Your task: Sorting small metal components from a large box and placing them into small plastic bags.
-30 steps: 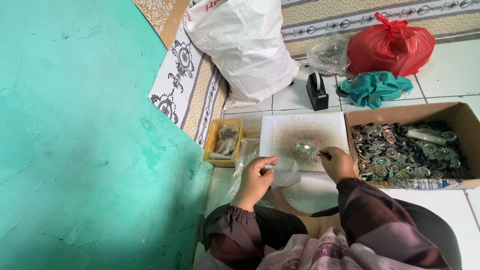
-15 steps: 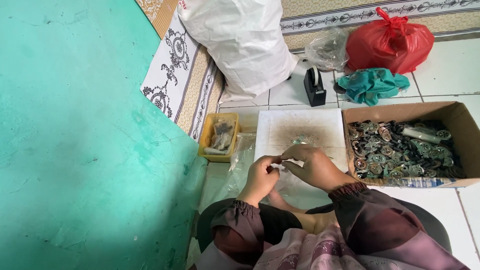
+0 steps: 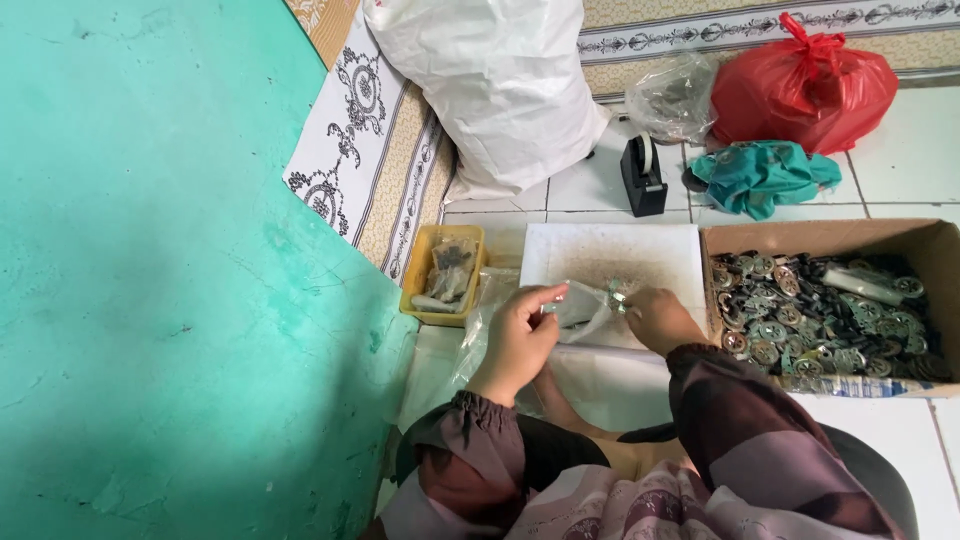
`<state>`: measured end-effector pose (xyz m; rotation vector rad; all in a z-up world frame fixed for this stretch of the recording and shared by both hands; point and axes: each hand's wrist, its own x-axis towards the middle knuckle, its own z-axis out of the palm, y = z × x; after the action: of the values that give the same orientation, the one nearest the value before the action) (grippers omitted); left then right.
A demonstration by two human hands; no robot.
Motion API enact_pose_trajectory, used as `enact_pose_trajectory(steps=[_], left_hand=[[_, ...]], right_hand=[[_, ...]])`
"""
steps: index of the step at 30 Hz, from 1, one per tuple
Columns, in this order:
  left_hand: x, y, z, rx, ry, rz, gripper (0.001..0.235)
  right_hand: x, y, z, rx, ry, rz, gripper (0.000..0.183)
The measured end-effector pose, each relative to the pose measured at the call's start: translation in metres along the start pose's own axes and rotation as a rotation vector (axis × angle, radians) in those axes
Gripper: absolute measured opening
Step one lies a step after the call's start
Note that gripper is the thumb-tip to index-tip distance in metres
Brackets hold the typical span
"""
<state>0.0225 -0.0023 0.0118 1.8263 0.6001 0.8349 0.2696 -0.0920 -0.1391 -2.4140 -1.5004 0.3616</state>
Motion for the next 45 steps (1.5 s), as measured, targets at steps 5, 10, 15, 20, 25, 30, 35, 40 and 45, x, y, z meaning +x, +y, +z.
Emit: enact_pose_trajectory(steps=[5, 10, 15, 20, 25, 30, 35, 40, 45], left_hand=[[-0.012, -0.012, -0.004, 0.008, 0.014, -0.05, 0.044], [-0.016, -0.028, -0.013, -0.008, 0.044, -0.105, 0.044], [-0.018, -0.034, -0.006, -0.034, 0.044, -0.112, 0.043], [-0.021, -0.038, -0.004, -0.024, 0.032, -0.12, 0.043], [-0.025, -0.033, -0.011, -0.041, 0.045, -0.158, 0.043], [-0.027, -0.035, -0.011, -0.028, 0.039, -0.176, 0.042], [-0.029, -0.036, -0.004, 0.009, -0.001, -0.158, 0.042], [-0.029, -0.045, 0.008, 0.036, -0.034, -0.165, 0.041], [-0.024, -0.034, 0.02, 0.08, -0.071, -0.227, 0.04]], right_hand=[[-0.017, -0.029, -0.002, -0.196, -0.152, 0.009, 0.052], [-0.025, -0.01, 0.03, -0.351, -0.088, -0.062, 0.051], [-0.036, 0.005, 0.048, -0.598, 0.031, -0.313, 0.03], [-0.039, 0.005, 0.053, -0.636, 0.005, -0.403, 0.017], [-0.042, 0.003, 0.047, -0.59, 0.044, -0.427, 0.01], [-0.044, 0.01, 0.043, -0.318, 0.169, -0.358, 0.01], [-0.044, -0.013, 0.02, 0.168, 0.317, -0.016, 0.014], [-0.068, -0.089, -0.071, 0.526, 0.759, -0.245, 0.017], [-0.099, -0.142, -0.145, 0.303, 0.684, -0.631, 0.014]])
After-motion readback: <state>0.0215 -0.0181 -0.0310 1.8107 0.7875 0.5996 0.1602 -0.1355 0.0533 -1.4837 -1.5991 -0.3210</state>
